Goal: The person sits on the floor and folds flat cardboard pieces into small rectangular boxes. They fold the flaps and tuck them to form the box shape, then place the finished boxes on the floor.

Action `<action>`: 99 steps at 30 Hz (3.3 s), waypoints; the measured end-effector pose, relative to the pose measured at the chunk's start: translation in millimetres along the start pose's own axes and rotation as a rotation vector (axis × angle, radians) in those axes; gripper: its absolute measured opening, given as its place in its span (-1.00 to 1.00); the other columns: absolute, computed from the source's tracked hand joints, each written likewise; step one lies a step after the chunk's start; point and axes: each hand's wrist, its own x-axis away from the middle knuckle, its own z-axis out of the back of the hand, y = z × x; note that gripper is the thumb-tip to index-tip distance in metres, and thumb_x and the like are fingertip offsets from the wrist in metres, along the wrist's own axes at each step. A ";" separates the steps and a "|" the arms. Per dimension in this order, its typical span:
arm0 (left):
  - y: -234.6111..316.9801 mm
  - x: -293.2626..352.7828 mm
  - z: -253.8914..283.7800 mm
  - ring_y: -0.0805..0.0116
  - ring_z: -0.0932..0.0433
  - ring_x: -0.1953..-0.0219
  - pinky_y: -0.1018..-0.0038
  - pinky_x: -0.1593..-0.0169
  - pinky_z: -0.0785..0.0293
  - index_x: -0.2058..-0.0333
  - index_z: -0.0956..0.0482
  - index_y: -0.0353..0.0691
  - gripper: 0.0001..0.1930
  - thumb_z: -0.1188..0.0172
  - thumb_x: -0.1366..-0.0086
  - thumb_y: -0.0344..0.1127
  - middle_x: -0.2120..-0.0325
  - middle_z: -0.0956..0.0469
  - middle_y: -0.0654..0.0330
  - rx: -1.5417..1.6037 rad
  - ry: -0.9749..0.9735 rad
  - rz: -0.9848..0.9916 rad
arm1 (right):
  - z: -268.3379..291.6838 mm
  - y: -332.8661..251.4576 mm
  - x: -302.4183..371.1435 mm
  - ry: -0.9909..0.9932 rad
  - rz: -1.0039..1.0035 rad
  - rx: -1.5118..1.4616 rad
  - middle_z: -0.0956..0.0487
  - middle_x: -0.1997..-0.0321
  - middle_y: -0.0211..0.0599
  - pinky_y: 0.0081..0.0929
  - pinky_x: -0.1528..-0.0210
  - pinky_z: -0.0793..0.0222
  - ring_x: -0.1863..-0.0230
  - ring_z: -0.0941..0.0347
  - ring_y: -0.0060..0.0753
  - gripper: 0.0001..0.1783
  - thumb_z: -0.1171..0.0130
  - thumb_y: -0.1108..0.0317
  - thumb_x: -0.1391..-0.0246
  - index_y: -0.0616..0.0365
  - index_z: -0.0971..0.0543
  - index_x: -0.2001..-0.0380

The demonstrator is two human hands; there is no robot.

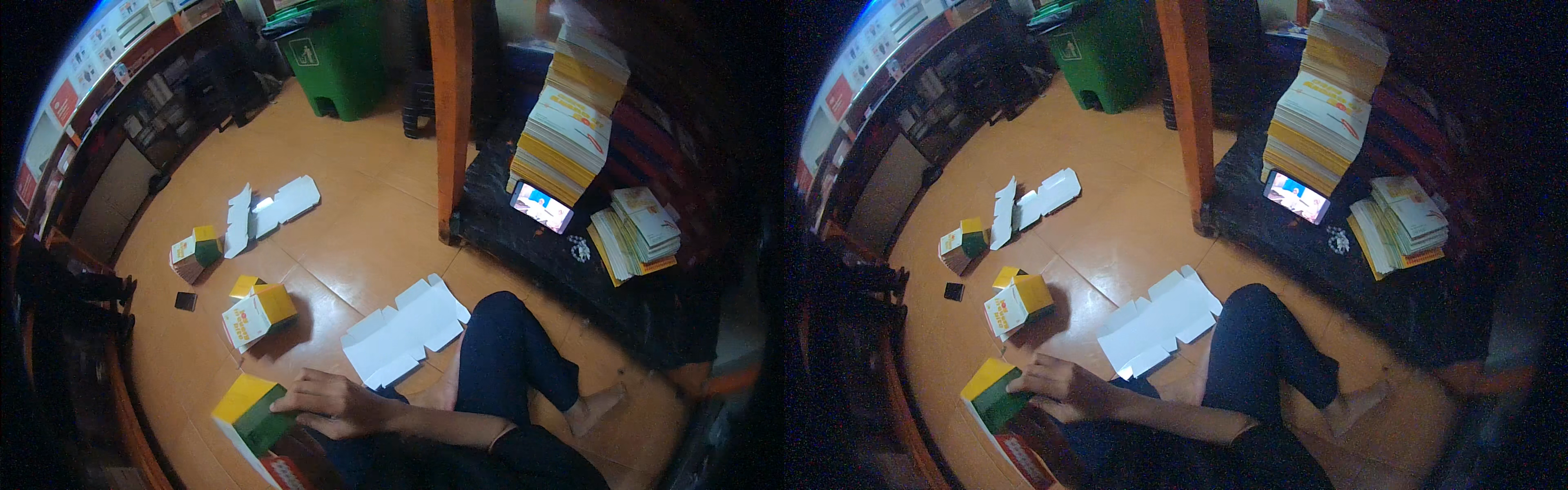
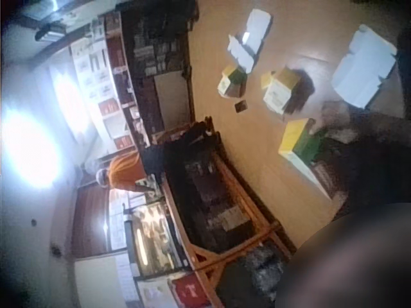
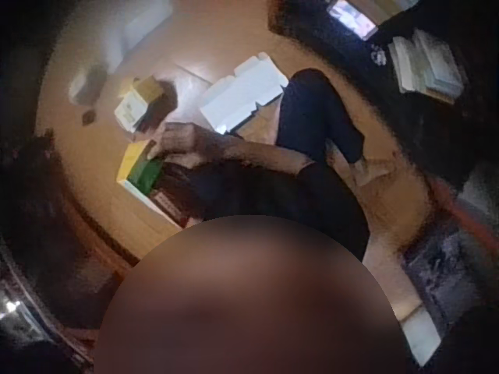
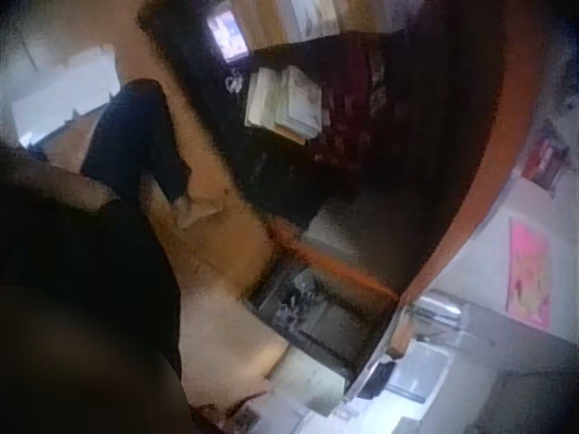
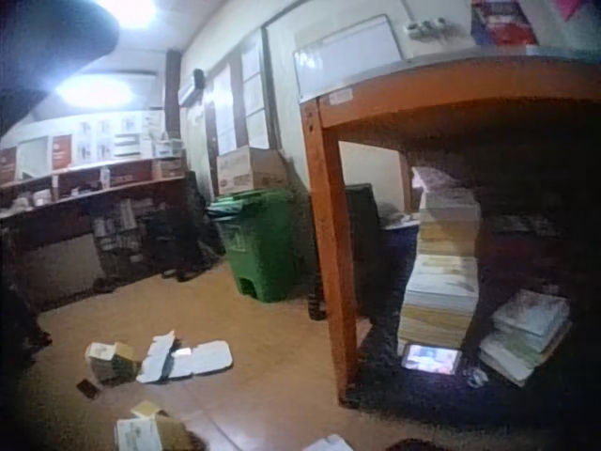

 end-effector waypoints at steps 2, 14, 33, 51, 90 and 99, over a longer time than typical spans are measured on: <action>2.5 1.2 -0.6 0.31 -0.44 -0.13 0.43 -0.21 -0.40 -0.19 -0.31 -0.43 -0.56 -0.04 -0.47 -0.26 -0.09 -0.43 0.05 -0.020 -0.003 -0.012 | -1.9 2.8 0.1 0.019 0.017 0.070 -0.56 0.14 -0.19 -0.23 0.04 -0.48 0.10 -0.51 -0.08 -0.49 -0.32 0.59 0.13 0.21 -0.53 0.01; -15.8 -4.2 3.3 0.49 -0.39 -0.06 0.64 -0.13 -0.35 -0.10 -0.35 -0.40 -0.69 0.25 -0.53 -0.41 0.02 -0.41 0.17 -0.203 -0.121 -0.029 | -3.8 4.6 5.1 0.231 0.023 0.201 -0.52 0.21 -0.15 -0.20 0.10 -0.52 0.16 -0.53 -0.03 -0.64 -0.27 0.56 0.15 0.24 -0.48 0.19; 25.1 -13.5 -23.4 0.30 -0.53 -0.02 0.38 -0.08 -0.50 -0.23 -0.31 -0.30 -0.58 -0.07 -0.46 -0.34 -0.03 -0.50 0.08 0.324 0.078 0.157 | 9.8 7.8 1.3 -0.003 -0.001 0.121 -0.42 -0.20 -0.07 -0.04 -0.35 -0.16 -0.30 -0.26 0.00 -0.61 -0.29 0.33 0.01 0.10 -0.61 0.05; -3.6 -10.7 51.5 0.04 -0.27 -0.33 0.24 -0.38 -0.13 -0.12 -0.49 -0.32 -0.52 -0.23 -0.18 -0.48 -0.30 -0.25 -0.05 -0.712 -0.640 0.069 | 38.6 42.5 10.3 0.037 -0.700 -0.252 -0.66 0.23 -0.10 -0.33 0.13 -0.51 0.17 -0.64 -0.26 -0.58 -0.10 0.13 -0.36 0.10 -0.40 -0.15; -10.8 -36.8 56.0 0.21 -0.59 0.05 0.33 -0.12 -0.47 0.12 -0.60 -0.44 -0.76 -0.15 -0.22 -0.57 0.12 -0.63 -0.04 0.009 -0.064 -0.002 | -29.1 49.4 27.6 -0.002 -0.421 -0.099 -0.66 0.22 0.02 -0.28 0.05 -0.49 0.11 -0.64 -0.06 -0.77 -0.05 0.42 -0.21 0.27 -0.59 0.15; -3.5 -25.5 41.9 0.30 -0.62 0.32 0.44 0.10 -0.53 0.39 -0.68 -0.44 -0.92 -0.22 -0.15 -0.60 0.43 -0.65 0.06 -0.053 0.047 -0.042 | -31.5 48.9 28.8 -0.030 -0.546 -0.260 -0.61 0.28 -0.04 -0.08 0.02 -0.40 0.12 -0.55 0.08 -0.86 -0.06 0.44 -0.06 0.31 -0.53 0.38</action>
